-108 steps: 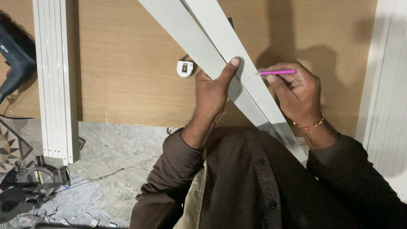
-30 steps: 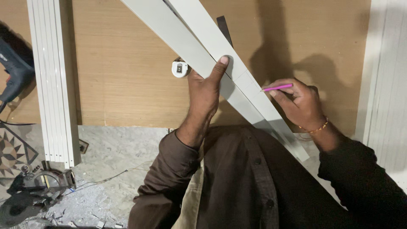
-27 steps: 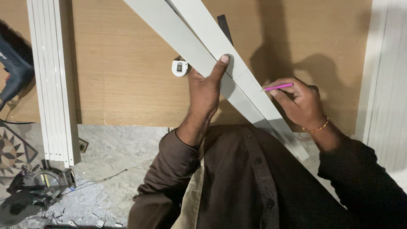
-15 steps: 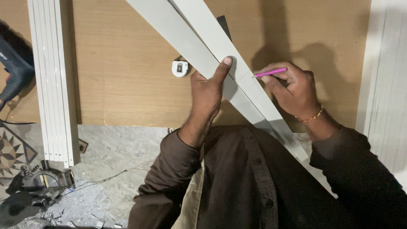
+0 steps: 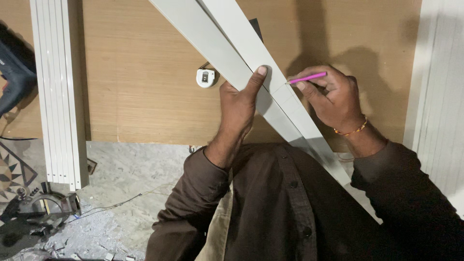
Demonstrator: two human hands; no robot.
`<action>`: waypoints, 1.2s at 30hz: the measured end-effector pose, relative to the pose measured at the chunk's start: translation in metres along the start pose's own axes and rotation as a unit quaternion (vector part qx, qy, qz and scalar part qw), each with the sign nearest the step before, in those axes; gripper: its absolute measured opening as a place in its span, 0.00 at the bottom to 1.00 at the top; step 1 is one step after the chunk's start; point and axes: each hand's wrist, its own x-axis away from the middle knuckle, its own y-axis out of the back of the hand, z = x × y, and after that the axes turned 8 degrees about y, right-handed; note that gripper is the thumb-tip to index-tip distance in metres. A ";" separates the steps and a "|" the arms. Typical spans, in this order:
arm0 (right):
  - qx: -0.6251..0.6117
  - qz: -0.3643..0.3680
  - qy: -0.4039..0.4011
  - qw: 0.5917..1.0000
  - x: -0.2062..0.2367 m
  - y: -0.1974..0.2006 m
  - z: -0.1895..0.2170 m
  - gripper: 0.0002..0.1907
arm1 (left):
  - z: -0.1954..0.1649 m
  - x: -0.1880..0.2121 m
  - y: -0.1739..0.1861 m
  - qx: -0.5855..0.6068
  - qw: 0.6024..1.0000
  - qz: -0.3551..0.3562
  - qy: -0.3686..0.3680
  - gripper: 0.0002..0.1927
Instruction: The person measures white PVC panel strips on a workbench using a tape measure and a folding ruler, aligns an L-square against a strip, and marks cut lines with a pencil. They reposition the strips and repeat the measuring and marking on additional strips.
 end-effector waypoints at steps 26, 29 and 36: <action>-0.104 -0.039 -0.060 0.992 0.012 -0.002 -0.009 0.10 | 0.002 -0.001 -0.004 -0.007 1.000 0.003 -0.005 0.16; -0.057 -0.035 -0.065 0.996 0.013 -0.001 -0.008 0.10 | 0.002 0.000 -0.004 -0.007 1.000 0.000 -0.006 0.16; -0.073 -0.037 -0.060 0.995 0.012 -0.002 -0.006 0.10 | 0.003 0.001 -0.004 0.003 1.000 0.002 -0.006 0.15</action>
